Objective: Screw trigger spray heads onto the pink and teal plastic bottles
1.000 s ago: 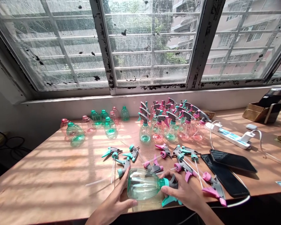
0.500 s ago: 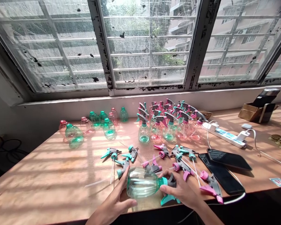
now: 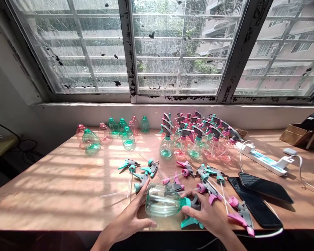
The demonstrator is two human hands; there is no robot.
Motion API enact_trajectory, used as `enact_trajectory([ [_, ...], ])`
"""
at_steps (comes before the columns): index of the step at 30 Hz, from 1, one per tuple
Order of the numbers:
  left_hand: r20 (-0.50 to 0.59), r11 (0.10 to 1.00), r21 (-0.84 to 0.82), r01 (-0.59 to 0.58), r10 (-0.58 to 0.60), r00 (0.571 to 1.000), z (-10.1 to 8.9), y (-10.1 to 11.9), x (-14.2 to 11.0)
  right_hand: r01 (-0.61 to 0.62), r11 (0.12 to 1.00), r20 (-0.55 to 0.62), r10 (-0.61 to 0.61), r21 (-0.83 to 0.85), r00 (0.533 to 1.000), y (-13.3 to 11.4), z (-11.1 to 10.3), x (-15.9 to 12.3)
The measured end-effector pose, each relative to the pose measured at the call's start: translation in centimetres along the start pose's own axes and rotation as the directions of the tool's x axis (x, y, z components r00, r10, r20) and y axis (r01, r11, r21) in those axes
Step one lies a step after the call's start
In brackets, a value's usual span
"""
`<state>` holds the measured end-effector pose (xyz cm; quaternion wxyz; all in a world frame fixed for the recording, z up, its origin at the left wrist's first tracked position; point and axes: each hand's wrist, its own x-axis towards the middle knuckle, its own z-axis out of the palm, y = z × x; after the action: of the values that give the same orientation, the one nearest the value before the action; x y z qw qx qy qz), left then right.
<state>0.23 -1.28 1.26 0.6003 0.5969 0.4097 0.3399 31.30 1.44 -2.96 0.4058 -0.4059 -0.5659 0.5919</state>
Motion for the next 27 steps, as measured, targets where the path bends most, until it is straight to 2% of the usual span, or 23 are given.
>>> enact_trajectory([
  [6, -0.012, 0.997, -0.021, 0.077, -0.077, 0.997, -0.4, -0.8, -0.1, -0.012, 1.0, 0.0, 0.012, 0.001, 1.0, 0.0, -0.2, 0.0],
  [14, -0.017, 0.997, 0.073, 0.007, -0.006, 1.0, -0.5, -0.7, 0.3, -0.01, 1.0, 0.02, 0.009, 0.017, 1.0, -1.5, -0.1, 0.2],
  [22, -0.061, 0.994, 0.022, 0.104, -0.102, 0.993, -0.6, -0.7, 0.4, -0.006, 1.0, 0.031, 0.006, 0.014, 0.999, -2.2, -0.1, 0.3],
  [27, -0.055, 0.993, 0.077, 0.095, -0.091, 0.994, -0.7, -0.3, 0.5, -0.002, 1.0, 0.019, 0.002, 0.015, 1.0, -2.1, -0.2, 0.3],
])
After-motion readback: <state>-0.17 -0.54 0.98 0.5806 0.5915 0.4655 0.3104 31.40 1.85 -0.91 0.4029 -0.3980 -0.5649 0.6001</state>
